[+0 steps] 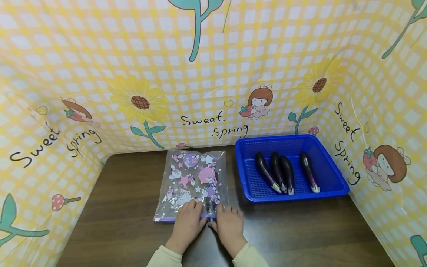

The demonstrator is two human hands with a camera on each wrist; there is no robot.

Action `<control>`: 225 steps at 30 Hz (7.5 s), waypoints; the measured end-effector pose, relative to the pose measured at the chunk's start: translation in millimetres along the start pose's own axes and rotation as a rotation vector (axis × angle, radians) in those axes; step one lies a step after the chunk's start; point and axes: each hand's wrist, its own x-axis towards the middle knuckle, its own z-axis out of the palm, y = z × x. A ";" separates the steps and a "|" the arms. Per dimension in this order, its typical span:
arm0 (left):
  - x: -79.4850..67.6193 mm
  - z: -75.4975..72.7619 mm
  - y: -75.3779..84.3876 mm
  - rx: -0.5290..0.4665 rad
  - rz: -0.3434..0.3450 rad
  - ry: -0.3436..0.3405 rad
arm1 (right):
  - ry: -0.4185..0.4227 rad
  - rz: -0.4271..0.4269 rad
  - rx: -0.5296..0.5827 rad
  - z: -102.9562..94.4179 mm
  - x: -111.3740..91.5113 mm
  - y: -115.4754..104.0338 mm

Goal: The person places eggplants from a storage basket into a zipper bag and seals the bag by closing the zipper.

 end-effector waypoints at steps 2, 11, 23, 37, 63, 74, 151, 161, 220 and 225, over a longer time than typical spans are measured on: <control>0.7 -0.5 0.2 0.005 0.010 0.004 | 0.012 -0.002 -0.022 2.9 3.0 -0.2; 0.2 -3.4 -0.3 0.002 0.036 -0.009 | 0.018 0.014 -0.057 7.9 9.7 0.1; -3.1 -4.3 -5.3 -0.070 -0.018 -0.063 | 0.082 -0.137 0.375 -72.5 43.4 32.1; -4.8 1.1 -1.9 -0.033 -0.016 -0.064 | -0.499 -0.003 0.144 -90.1 124.8 156.8; -4.5 -2.8 -4.8 -0.032 -0.017 -0.077 | -0.622 0.065 0.182 -53.8 110.9 184.2; -4.8 -4.4 -4.7 -0.041 -0.046 -0.099 | -0.321 0.161 0.119 -60.7 111.4 172.5; -1.2 -14.6 -15.8 -0.205 0.086 -0.089 | 0.722 -0.417 0.191 -68.5 6.4 64.1; -0.4 -15.7 -13.8 -0.215 0.087 -0.080 | 0.737 -0.476 0.236 -60.0 -28.3 41.3; -1.1 -14.5 -8.5 -0.215 0.071 -0.061 | 0.356 -0.341 -0.047 10.1 -36.7 -19.2; -1.0 -14.4 -7.9 -0.222 0.058 -0.077 | 0.328 -0.327 -0.052 12.1 -31.9 -23.0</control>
